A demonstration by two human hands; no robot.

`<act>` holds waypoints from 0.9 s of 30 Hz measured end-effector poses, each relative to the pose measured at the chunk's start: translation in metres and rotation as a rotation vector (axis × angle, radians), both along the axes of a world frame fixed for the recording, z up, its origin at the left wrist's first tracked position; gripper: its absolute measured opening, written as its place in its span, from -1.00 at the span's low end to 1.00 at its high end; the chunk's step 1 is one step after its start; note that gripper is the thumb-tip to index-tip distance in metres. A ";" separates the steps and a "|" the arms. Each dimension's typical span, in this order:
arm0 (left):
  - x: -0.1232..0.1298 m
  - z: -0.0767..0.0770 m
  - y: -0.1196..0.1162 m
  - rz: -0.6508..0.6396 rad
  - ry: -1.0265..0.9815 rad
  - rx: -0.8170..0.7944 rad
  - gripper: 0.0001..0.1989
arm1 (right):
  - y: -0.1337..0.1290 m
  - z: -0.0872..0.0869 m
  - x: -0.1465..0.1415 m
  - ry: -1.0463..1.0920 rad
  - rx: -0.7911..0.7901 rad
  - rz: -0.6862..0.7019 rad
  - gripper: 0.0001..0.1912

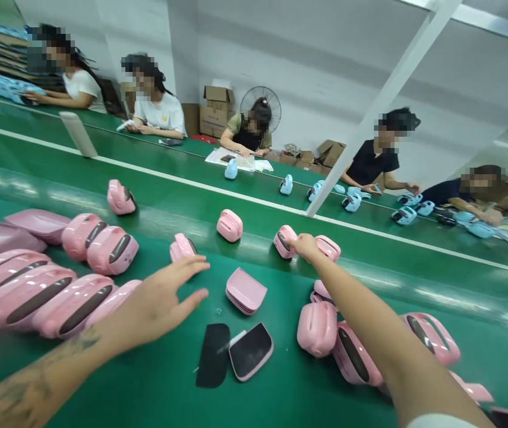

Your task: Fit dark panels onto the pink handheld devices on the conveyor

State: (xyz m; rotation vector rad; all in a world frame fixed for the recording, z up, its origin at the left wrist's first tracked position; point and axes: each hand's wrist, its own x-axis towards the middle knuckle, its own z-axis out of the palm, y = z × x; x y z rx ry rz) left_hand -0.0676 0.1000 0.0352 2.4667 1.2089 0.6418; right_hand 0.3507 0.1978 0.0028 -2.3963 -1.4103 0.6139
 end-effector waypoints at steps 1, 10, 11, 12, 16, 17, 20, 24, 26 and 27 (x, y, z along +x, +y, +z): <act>0.004 0.012 0.021 0.051 0.018 0.000 -0.42 | 0.000 -0.003 0.007 -0.008 -0.005 0.020 -0.60; 0.135 0.011 0.186 0.213 0.219 -0.196 0.10 | -0.023 -0.001 0.093 -0.237 0.144 -0.118 -0.56; 0.148 0.003 0.192 0.239 0.235 -0.207 0.13 | -0.027 -0.003 0.099 -0.245 0.141 -0.137 -0.56; 0.159 -0.005 0.197 0.266 0.251 -0.214 0.14 | -0.030 -0.004 0.103 -0.242 0.135 -0.150 -0.55; 0.175 -0.026 0.206 0.279 0.259 -0.219 0.00 | -0.037 -0.009 0.117 -0.166 0.103 -0.186 -0.62; 0.173 -0.027 0.209 0.263 0.254 -0.227 -0.04 | -0.038 -0.008 0.119 -0.140 0.095 -0.193 -0.65; 0.155 -0.019 0.212 0.187 0.238 -0.260 -0.04 | -0.043 0.003 0.124 -0.074 0.129 -0.233 -0.76; 0.111 -0.004 0.201 -0.011 0.234 -0.272 0.01 | -0.063 0.031 0.117 0.034 0.311 -0.309 -0.75; 0.091 -0.002 0.188 -0.100 0.257 -0.281 0.00 | -0.077 0.046 0.105 0.132 0.409 -0.307 -0.71; 0.084 -0.003 0.182 -0.134 0.274 -0.289 0.00 | -0.084 0.052 0.097 0.187 0.447 -0.294 -0.69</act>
